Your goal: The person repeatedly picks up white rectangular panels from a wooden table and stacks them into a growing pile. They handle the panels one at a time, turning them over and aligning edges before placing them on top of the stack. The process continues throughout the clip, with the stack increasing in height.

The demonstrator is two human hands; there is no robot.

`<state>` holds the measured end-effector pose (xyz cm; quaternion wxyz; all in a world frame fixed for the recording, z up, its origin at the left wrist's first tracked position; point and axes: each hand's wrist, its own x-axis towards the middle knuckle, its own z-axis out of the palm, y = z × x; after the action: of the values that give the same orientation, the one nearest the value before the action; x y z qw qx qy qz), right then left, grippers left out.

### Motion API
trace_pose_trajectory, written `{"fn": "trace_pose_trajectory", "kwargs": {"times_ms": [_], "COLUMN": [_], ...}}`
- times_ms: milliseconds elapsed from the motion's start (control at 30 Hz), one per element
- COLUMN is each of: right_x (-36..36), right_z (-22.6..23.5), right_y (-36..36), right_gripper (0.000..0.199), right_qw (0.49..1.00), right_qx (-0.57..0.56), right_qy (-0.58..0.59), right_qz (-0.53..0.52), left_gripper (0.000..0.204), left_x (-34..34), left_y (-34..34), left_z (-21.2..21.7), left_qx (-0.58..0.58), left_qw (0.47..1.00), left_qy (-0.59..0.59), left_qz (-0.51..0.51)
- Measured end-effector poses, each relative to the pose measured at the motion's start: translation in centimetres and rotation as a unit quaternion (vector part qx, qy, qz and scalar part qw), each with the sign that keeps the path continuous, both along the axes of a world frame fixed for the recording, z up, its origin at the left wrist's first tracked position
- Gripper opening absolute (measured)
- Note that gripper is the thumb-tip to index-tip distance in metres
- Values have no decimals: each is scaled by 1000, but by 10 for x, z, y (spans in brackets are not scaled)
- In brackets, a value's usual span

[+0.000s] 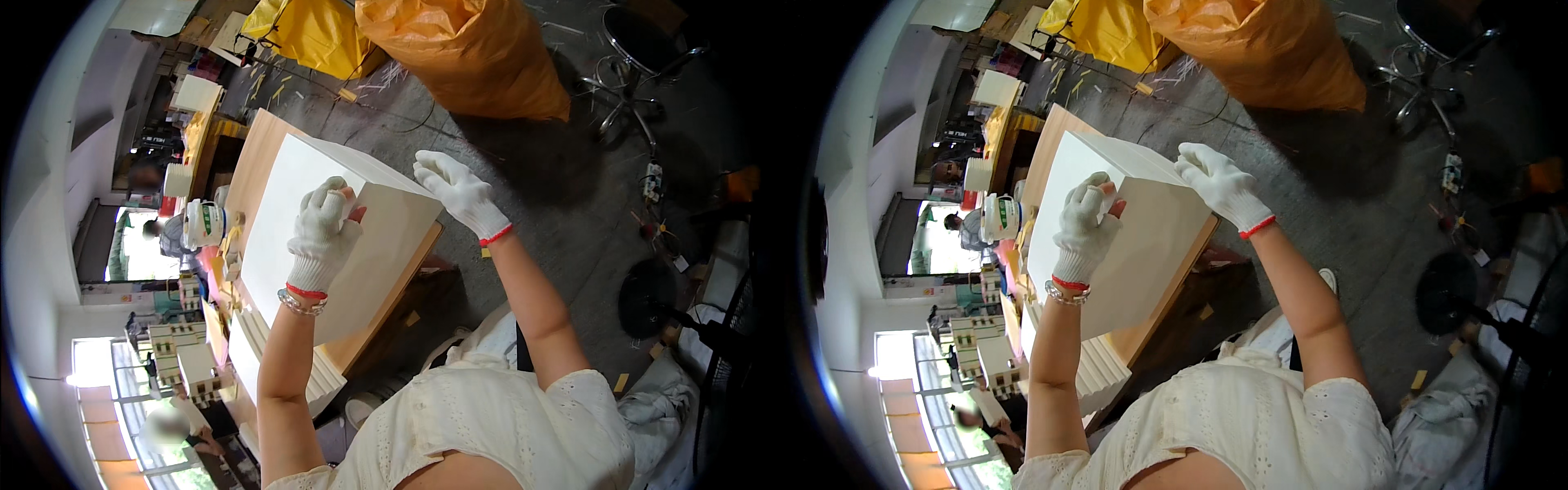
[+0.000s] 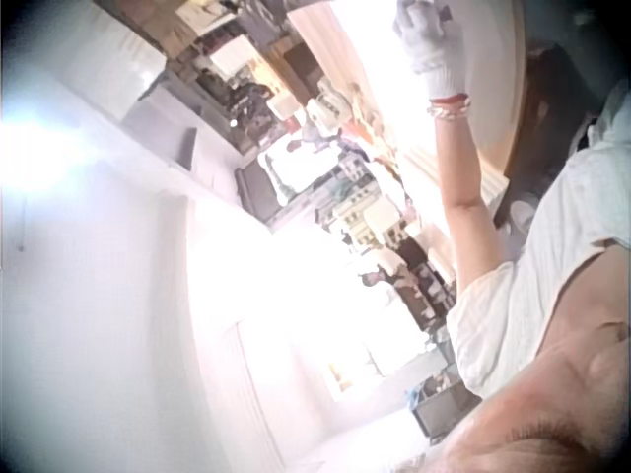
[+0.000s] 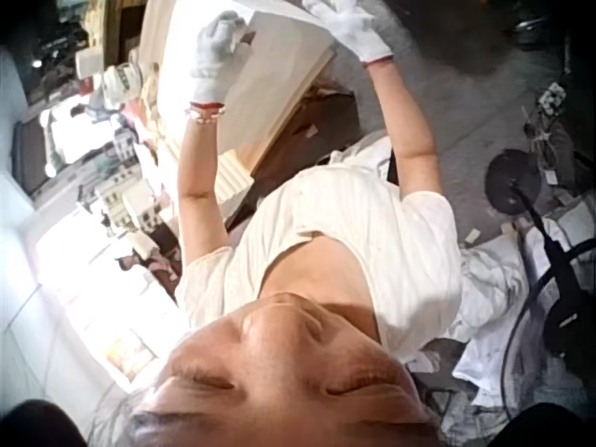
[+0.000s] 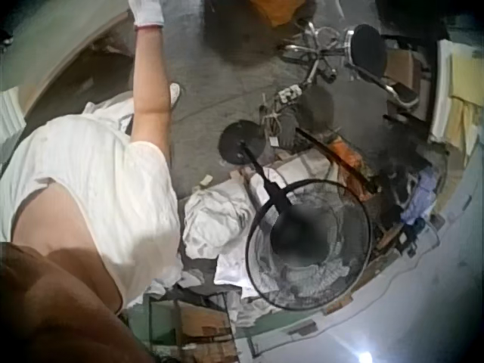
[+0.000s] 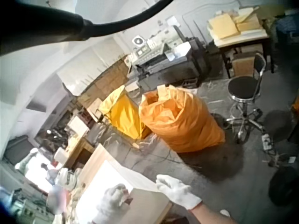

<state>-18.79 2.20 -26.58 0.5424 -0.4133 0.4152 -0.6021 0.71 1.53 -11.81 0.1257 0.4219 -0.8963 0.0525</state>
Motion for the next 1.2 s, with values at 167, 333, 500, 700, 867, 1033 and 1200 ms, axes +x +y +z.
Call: {"fn": "trace_pose_trajectory", "kwargs": {"times_ms": [167,333,500,700,867,1033,1200], "right_x": [-8,-19,-20,-16,-17,-17,-5], "right_z": [-18,-29,-50,-77,-85,-54,12], "right_y": [2,13,23,29,30,23,-9], "right_gripper": [46,46,44,41,40,40,40], "right_qw": [999,997,993,990,989,996,966], "right_qx": [0,14,43,70,79,-39,-253], "right_qy": [-19,-38,-61,-62,-38,-17,51], "right_qz": [30,64,93,103,116,73,7], "left_gripper": [24,26,28,36,43,26,28], "left_x": [-16,-29,-33,-33,-33,-6,23], "left_y": [-1,-2,-9,-14,-14,-39,-88], "left_z": [-2,5,9,11,12,22,21], "left_qx": [-33,-29,-15,13,24,206,255], "left_qw": [997,994,992,991,991,963,943], "left_qy": [-58,-88,-105,-102,-97,63,128], "left_qz": [33,52,68,85,94,160,173]}}
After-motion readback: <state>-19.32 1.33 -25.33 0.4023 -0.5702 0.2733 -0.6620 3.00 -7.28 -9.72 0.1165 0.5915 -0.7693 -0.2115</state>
